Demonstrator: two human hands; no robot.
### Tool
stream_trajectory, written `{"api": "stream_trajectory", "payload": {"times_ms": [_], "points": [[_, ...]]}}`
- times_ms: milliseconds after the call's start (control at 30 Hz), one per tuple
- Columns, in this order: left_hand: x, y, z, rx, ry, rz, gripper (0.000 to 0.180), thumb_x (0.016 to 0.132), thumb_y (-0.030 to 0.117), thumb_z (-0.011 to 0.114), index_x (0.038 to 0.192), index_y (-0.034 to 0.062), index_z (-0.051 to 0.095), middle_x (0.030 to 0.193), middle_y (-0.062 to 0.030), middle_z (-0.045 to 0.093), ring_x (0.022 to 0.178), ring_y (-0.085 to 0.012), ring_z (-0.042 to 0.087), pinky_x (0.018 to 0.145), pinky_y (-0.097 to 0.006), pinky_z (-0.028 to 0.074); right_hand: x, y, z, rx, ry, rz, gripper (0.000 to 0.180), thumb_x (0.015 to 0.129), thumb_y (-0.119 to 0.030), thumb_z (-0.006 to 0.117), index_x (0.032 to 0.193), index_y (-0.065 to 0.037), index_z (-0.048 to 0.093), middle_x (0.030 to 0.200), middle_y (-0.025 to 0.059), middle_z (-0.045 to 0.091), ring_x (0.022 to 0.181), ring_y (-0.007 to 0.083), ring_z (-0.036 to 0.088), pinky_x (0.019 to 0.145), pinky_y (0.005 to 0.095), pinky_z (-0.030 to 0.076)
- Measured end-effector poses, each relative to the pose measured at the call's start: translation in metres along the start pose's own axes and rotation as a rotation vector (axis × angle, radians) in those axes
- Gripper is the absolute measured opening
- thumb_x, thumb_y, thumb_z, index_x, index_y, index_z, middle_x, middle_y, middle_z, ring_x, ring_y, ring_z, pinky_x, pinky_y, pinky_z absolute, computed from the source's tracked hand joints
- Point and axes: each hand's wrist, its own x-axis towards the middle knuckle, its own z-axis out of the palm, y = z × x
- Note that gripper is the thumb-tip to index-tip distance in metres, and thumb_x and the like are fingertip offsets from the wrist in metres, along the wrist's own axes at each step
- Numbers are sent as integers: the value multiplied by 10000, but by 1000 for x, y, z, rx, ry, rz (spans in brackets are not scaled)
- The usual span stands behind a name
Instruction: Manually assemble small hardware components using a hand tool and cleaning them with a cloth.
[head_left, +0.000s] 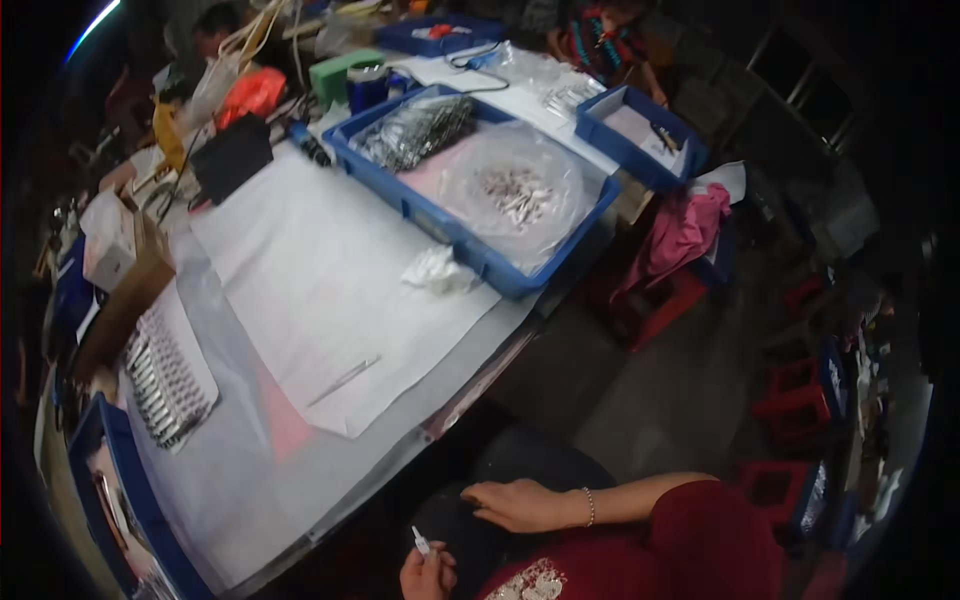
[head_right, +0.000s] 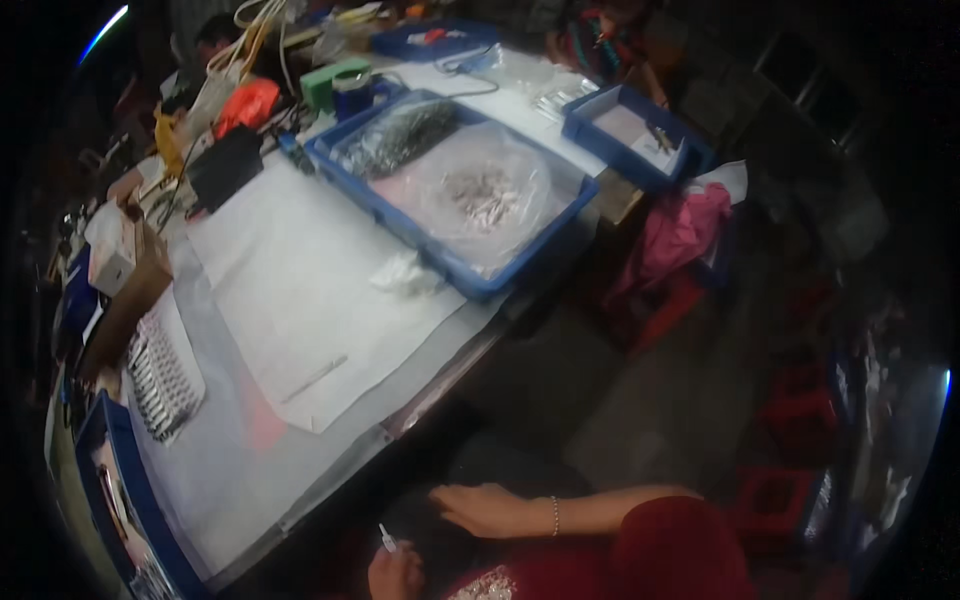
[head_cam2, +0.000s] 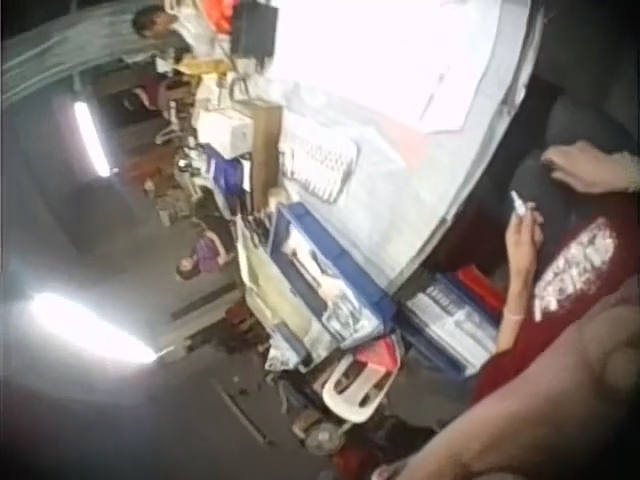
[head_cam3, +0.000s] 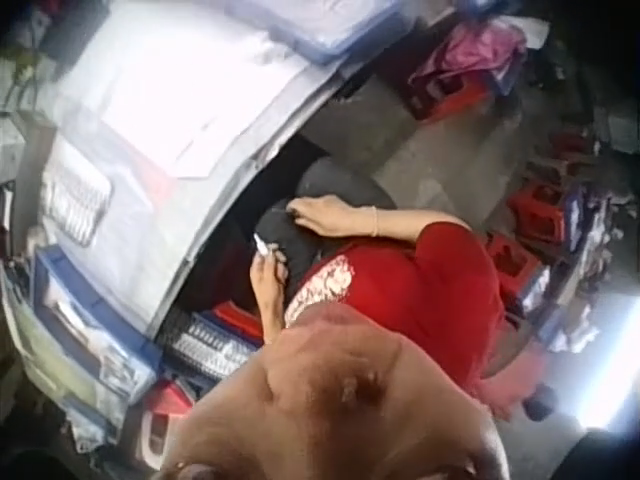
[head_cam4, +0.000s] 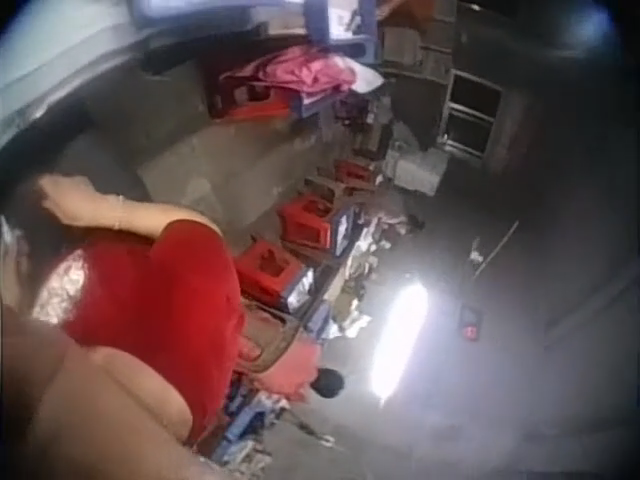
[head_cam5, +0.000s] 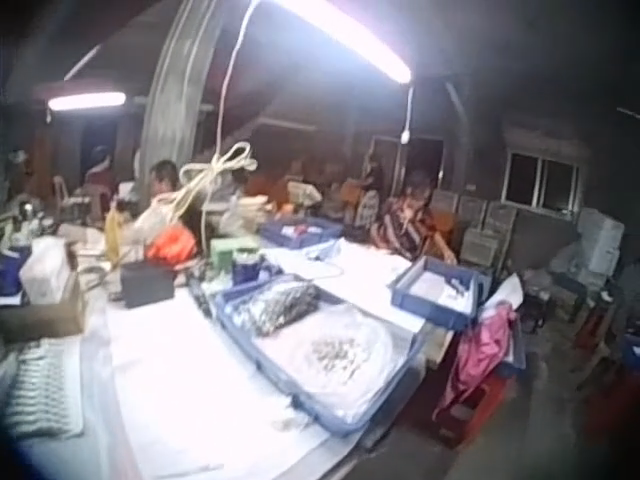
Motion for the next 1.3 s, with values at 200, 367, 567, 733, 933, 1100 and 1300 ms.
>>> {"api": "stream_trajectory", "payload": {"times_ms": [200, 367, 567, 733, 933, 1100, 1300], "points": [[3, -3, 0, 28, -6, -25, 206, 993, 177, 506, 1035, -3, 598, 745, -68, 639, 444, -76, 467, 360, -193, 332, -6, -12, -13, 40, -87, -82, 457, 891, -171, 594, 1279, -69, 375, 1015, 189, 634, 876, 405, 638, 700, 480, 522], [10, 4, 6, -3, -62, -99, 218, 989, 211, 518, 1040, 14, 597, 695, -36, 592, 419, -62, 412, 351, -189, 272, -7, -30, -32, 48, -148, -57, 445, 888, -200, 618, 1241, -50, 394, 1080, 180, 616, 898, 364, 654, 693, 437, 538], [14, 3, 9, -90, -114, -137, 209, 996, 222, 513, 1055, 41, 600, 617, 28, 437, 441, -46, 315, 406, -192, 240, -2, -34, -34, 9, -107, -144, 397, 887, -184, 619, 1206, -48, 426, 1043, 174, 608, 879, 371, 647, 683, 439, 531], [10, -7, 1, -89, -133, -127, 227, 997, 235, 522, 1055, 33, 608, 625, 25, 448, 450, -46, 325, 414, -190, 251, -8, -37, -21, 81, -92, -248, 392, 863, -134, 641, 1207, -43, 475, 1084, 170, 578, 920, 370, 629, 722, 432, 530], [22, -24, -14, -50, -135, -161, 200, 995, 188, 490, 1077, 49, 607, 634, 42, 452, 469, -29, 334, 405, -187, 248, -2, -42, -28, 25, -76, -254, 330, 807, -78, 668, 1109, -32, 546, 1012, 148, 586, 929, 338, 614, 752, 394, 534], [30, -19, -7, -104, -199, -173, 187, 1003, 192, 484, 1078, 66, 602, 642, 62, 423, 502, -17, 318, 434, -168, 235, 1, -55, -43, 10, -81, -263, 358, 802, -37, 662, 1151, -24, 582, 1072, 163, 570, 894, 342, 624, 720, 382, 541], [34, -27, -10, -171, -219, -148, 206, 1014, 223, 482, 1055, 64, 608, 631, 73, 407, 510, -8, 307, 435, -169, 224, 7, -53, -37, 18, -103, -220, 328, 778, 19, 672, 1097, 11, 601, 1049, 167, 594, 851, 298, 640, 707, 342, 533]]}}
